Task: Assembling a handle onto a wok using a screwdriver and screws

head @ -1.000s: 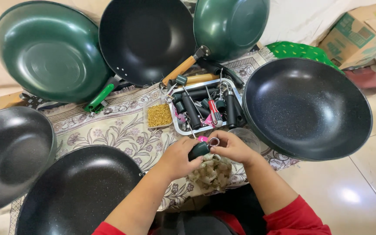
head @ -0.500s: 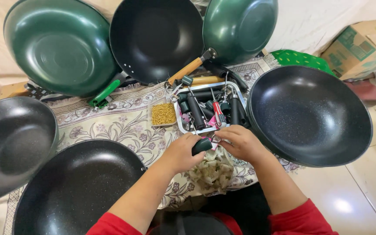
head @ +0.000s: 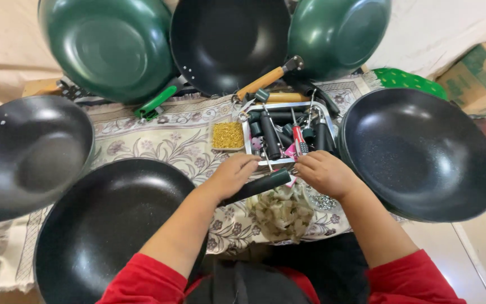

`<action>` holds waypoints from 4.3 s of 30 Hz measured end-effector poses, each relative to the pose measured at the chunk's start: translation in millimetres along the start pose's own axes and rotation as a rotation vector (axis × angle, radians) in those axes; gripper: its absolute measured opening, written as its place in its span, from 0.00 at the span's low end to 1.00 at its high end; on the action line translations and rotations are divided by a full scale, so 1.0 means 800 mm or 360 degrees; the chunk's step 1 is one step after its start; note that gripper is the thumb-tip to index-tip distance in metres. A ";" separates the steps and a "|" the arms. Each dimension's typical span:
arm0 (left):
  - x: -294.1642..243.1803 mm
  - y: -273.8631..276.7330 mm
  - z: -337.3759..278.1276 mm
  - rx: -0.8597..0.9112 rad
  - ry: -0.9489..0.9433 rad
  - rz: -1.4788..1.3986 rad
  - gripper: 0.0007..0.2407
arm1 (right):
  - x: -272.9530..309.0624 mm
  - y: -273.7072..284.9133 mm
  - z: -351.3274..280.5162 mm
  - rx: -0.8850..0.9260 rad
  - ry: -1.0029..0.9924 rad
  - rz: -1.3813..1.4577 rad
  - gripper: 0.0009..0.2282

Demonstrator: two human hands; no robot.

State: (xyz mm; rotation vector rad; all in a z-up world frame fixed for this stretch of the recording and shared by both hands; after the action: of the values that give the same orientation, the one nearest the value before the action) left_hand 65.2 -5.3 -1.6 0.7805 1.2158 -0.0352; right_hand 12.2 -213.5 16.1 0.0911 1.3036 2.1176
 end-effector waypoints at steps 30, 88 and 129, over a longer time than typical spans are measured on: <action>0.028 -0.011 -0.082 0.0173 0.0164 0.0570 0.20 | -0.039 -0.042 -0.023 -0.0034 -0.1380 0.1750 0.22; -0.059 -0.057 -0.004 0.0266 0.0054 0.0591 0.21 | -0.039 -0.056 -0.005 0.0305 -0.1095 0.1379 0.05; -0.048 -0.050 -0.015 0.0347 0.0160 0.0545 0.23 | -0.036 -0.086 -0.043 -0.0041 -0.1343 0.1125 0.08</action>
State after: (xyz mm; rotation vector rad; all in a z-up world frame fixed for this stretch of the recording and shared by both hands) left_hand 24.0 -42.6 8.7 1.1854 1.1705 0.1561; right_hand 54.9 -235.5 -50.2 1.4391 0.7610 2.1971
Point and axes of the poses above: each hand's wrist, its own z-axis towards the middle knuckle, its own y-axis out of the back of the hand, x = y × z, the point moved 8 cm from there along z, towards the middle knuckle, and after that the axes turned 1 degree about x, right-handed, at the moved point
